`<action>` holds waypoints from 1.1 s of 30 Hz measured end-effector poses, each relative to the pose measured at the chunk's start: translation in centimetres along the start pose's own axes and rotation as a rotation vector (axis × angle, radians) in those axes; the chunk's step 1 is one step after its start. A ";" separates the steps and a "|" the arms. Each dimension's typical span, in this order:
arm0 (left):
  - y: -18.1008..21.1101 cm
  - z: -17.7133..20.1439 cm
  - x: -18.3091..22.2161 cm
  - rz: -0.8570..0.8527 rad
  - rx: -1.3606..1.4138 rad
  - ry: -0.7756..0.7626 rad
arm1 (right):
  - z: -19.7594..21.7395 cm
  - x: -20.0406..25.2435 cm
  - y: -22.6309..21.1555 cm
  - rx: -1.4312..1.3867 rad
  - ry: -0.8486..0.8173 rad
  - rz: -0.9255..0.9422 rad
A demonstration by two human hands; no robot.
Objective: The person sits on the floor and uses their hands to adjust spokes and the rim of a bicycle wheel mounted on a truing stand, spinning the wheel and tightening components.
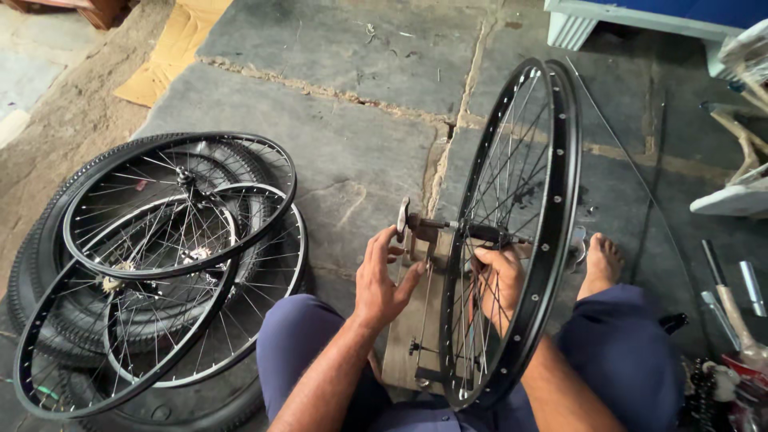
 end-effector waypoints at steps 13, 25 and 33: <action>-0.3 0.0 0.0 -0.007 0.018 -0.007 | -0.7 0.4 -0.2 0.040 0.093 -0.012; -0.6 0.0 0.0 0.006 0.042 -0.017 | -0.1 1.4 0.6 0.085 0.096 -0.087; -0.7 -0.2 0.0 0.053 0.054 -0.013 | -0.8 1.8 -0.1 0.065 0.023 0.092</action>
Point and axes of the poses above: each hand's wrist, its own x-axis away from the middle knuckle, its own z-axis out of the back of the hand, y = z × x, the point moved 5 cm from there along -x, towards the middle knuckle, and after that the axes turned 6 degrees about -z, right-handed, at the moved point
